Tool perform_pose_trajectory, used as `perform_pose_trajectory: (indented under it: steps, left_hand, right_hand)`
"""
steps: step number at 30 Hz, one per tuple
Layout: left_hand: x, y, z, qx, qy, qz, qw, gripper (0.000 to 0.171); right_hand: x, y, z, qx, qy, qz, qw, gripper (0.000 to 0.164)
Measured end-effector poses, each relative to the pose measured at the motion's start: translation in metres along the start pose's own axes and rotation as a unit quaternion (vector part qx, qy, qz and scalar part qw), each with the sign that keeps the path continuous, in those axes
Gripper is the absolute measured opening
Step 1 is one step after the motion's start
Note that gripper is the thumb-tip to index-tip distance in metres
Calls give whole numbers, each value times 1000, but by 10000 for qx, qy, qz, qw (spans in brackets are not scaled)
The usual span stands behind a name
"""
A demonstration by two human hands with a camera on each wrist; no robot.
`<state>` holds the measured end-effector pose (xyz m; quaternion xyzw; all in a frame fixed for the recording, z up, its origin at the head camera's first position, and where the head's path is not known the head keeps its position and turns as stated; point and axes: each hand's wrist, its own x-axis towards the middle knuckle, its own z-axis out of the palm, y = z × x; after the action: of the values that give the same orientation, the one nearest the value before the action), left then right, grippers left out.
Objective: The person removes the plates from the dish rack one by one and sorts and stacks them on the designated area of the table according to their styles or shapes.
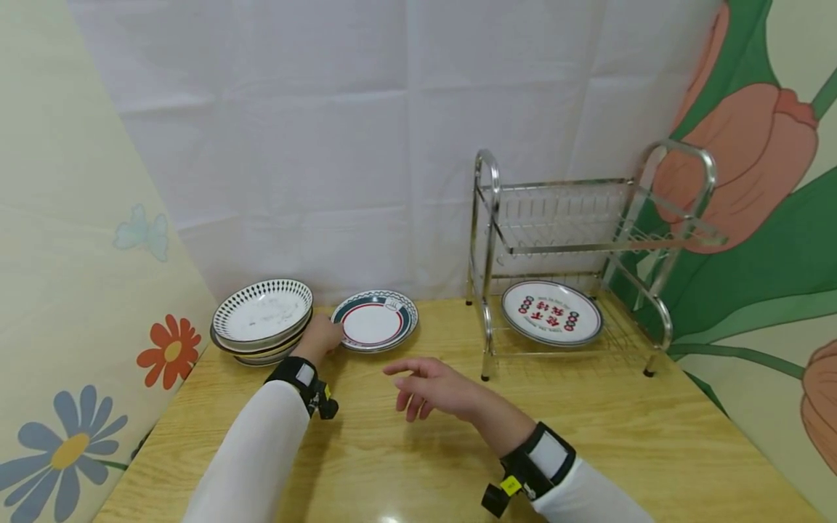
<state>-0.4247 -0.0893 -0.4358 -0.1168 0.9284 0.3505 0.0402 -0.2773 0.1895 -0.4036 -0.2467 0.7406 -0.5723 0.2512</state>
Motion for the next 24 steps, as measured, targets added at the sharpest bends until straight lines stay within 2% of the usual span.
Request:
perform_pose_trajectory:
  steps: [6, 9, 11, 13, 16, 20, 23, 24]
  left_hand:
    - [-5, -1, -2, 32, 40, 63, 10000, 58]
    - [-16, 3, -5, 43, 133, 353, 9993, 66]
    - [-26, 9, -9, -1, 226, 596, 9980, 67]
    - [-36, 15, -11, -148, 285, 840, 9960, 66]
    - [-50, 25, -12, -578, 282, 1093, 9919, 65]
    - [-67, 33, -10, -1441, 115, 1320, 9807, 62]
    - [-81, 35, -9, -1904, 13, 1407, 9716, 61]
    - [-86, 35, -8, -1987, -12, 1428, 9696, 60]
  right_hand:
    - [-3, -11, -9, -337, 169, -200, 9991, 41]
    - [-10, -21, -24, -641, 428, -534, 9956, 40]
    - [-17, -27, -38, -959, 761, -936, 9881, 36]
    - [-25, -31, -55, -1419, 1241, -1289, 9736, 29]
    - [-36, -32, -84, -2254, 2011, -1491, 9415, 22]
    - [-45, -26, -123, -3267, 2677, -1090, 8999, 30]
    - [-47, -18, -150, -3782, 2965, -646, 8746, 40]
    - [-48, -16, -160, -3877, 2996, -489, 8704, 44]
